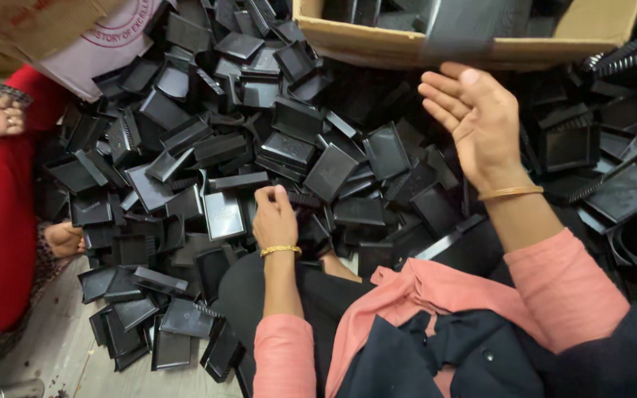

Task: The person sits on the floor and repeatedly picks up two black plastic components from a large pile. They align and snap the parts together by hand, then place the assembled unit into a cardboard box. A coworker performs the same task nearby.

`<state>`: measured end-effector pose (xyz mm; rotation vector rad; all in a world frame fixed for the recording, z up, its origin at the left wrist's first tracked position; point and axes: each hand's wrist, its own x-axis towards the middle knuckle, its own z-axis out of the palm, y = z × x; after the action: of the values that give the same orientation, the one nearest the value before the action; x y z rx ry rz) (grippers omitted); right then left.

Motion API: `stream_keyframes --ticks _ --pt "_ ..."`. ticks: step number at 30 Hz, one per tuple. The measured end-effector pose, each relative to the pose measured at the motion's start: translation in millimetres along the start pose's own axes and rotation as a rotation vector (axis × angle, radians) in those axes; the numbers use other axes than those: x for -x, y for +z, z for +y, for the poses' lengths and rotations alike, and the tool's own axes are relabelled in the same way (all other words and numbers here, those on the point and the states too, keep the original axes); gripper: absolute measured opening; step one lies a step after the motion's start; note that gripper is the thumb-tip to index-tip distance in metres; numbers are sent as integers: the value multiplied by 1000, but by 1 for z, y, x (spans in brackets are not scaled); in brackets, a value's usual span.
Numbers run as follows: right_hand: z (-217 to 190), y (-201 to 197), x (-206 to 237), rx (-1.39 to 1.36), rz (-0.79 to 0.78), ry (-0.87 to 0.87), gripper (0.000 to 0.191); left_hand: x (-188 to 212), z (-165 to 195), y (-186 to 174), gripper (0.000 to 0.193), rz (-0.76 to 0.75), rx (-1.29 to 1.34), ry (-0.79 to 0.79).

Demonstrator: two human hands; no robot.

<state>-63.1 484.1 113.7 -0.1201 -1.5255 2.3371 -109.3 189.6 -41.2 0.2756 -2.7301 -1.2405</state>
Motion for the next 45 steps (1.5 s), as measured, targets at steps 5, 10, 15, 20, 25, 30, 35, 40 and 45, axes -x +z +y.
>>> stream_keyframes --ticks 5,10,15,20,25,30,35,40,45 --pt "88 41 -19 1393 -597 -326 61 -10 -3 31 35 -109 -216 -19" --pt "164 33 -21 1789 -821 -766 85 -4 -12 9 27 163 -81 99" --pt "144 -18 23 1825 -850 -428 83 22 -23 -7 72 171 631 267" --pt "89 -35 56 1204 -364 -14 84 30 -13 33 75 -125 1351 -119" --pt "83 4 84 508 -224 281 80 48 13 43 66 -511 1603 -175" --pt "99 37 90 768 -199 260 76 57 30 43 67 -585 1436 -75" --pt "115 33 101 777 -271 359 74 54 21 46 66 -422 1322 -31" --pt "118 -5 91 352 -535 732 63 40 11 32 69 -383 957 215" --pt "100 -23 95 243 -609 889 58 45 15 19 75 -298 678 309"
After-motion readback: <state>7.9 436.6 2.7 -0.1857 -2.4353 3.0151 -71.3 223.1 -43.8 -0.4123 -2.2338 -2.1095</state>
